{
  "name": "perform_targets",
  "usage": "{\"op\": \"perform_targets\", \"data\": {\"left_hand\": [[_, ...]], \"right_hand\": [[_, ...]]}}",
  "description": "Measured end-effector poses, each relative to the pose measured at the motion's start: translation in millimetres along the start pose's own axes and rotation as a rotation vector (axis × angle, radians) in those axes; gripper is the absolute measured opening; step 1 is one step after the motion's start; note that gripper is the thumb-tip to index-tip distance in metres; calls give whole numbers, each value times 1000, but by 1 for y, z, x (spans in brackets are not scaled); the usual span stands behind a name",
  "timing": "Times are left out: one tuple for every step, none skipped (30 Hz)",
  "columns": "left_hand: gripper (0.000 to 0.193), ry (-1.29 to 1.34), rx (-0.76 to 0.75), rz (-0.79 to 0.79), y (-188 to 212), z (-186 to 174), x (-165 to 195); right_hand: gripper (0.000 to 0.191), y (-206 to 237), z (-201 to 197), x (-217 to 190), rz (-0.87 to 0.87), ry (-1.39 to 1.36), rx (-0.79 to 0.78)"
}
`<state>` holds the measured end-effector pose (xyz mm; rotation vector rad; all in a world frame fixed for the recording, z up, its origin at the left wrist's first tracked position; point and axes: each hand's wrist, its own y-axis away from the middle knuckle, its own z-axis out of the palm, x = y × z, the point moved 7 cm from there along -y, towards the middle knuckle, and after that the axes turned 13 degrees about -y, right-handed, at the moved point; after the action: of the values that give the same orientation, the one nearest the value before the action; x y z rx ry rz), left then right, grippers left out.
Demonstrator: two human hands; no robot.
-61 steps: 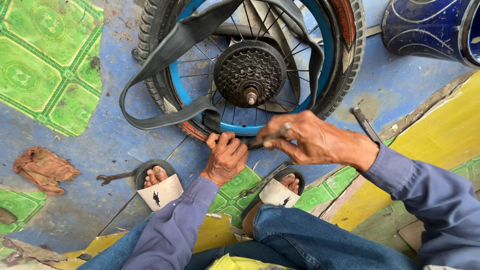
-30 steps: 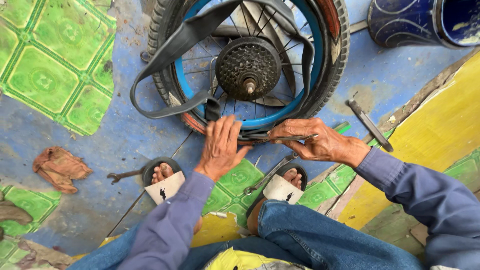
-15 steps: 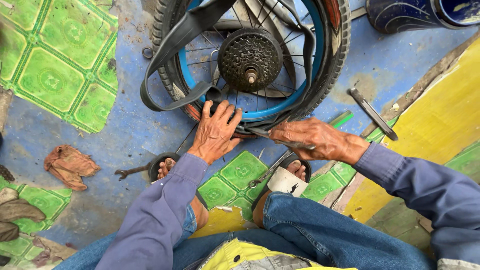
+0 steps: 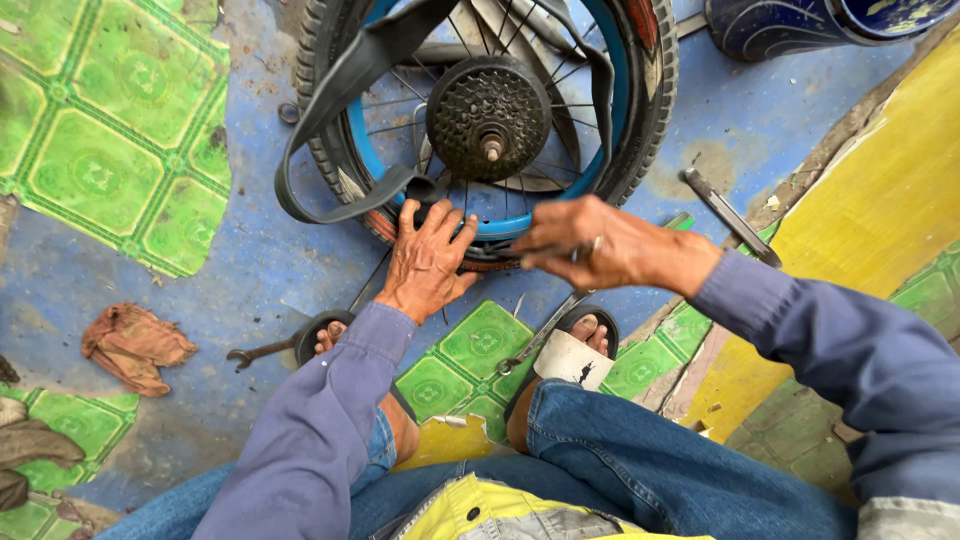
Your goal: The person sits on the floor repairing a bicycle wheel. They pull the inner tube out from the rim, work the tube and tire bead around the wheel by hand, and use tire levers lying nearby while pressing the tire back onto the rim.
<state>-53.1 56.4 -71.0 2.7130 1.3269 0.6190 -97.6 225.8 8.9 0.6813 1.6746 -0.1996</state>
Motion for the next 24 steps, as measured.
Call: {"op": "perform_targets", "data": {"left_hand": [[88,-9,6,5,0,0,0],[89,-13,7,6,0,0,1],[89,-13,10,7,1,0,1],[90,-16,3,11,1,1,2],[91,-22,-2,18,1,1,2],[92,-30,-9,20,1,2,3],[92,-21,-5,14,2,1,2],[93,-9,-2,12,1,1,3],[93,0,4,14,1,0,3],[93,-6,-1,17,0,0,4],[93,-12,-9,18,0,1,4],[94,-16,-19,18,1,1,5],[94,-22,-27,13,2,1,5],[94,-30,-32,10,1,2,5],[94,-40,-37,11,1,3,6],[94,-47,-27,12,2,2,6],[95,-52,-19,11,3,2,7],[95,-59,-7,12,3,1,7],[95,-69,-8,16,2,2,7],[95,-78,-14,19,3,3,9],[95,-84,-25,19,4,4,9],[96,-84,-27,14,3,4,9],[96,-84,-27,10,4,4,10],[96,-86,-23,7,3,5,10]], "right_hand": [[26,-1,4,-7,-48,-7,-22],[28,0,12,-15,-94,-19,-50],[30,2,20,-18,-74,8,-65],[33,6,27,-20,-52,39,-74],[36,9,33,-21,-33,72,-80],[44,11,36,-20,-40,86,-95],[51,13,39,-20,-45,96,-110],[59,15,42,-20,-47,105,-123],[59,16,43,-18,-33,119,-130],[58,16,44,-16,-22,135,-136],[58,16,45,-14,-13,148,-145],[57,17,44,-13,-10,130,-143],[55,17,46,-13,-7,111,-144],[54,17,46,-12,-5,96,-143],[52,18,46,-14,-39,139,-125],[49,20,50,-18,-73,177,-108],[47,22,53,-21,-106,213,-95],[46,24,56,-21,-100,210,-96],[45,25,58,-20,-94,210,-93],[44,27,61,-20,-89,205,-92],[46,28,64,-20,-83,211,-100],[49,29,65,-19,-76,220,-106],[51,29,65,-18,-68,230,-112],[50,28,63,-19,-73,215,-90]]}}
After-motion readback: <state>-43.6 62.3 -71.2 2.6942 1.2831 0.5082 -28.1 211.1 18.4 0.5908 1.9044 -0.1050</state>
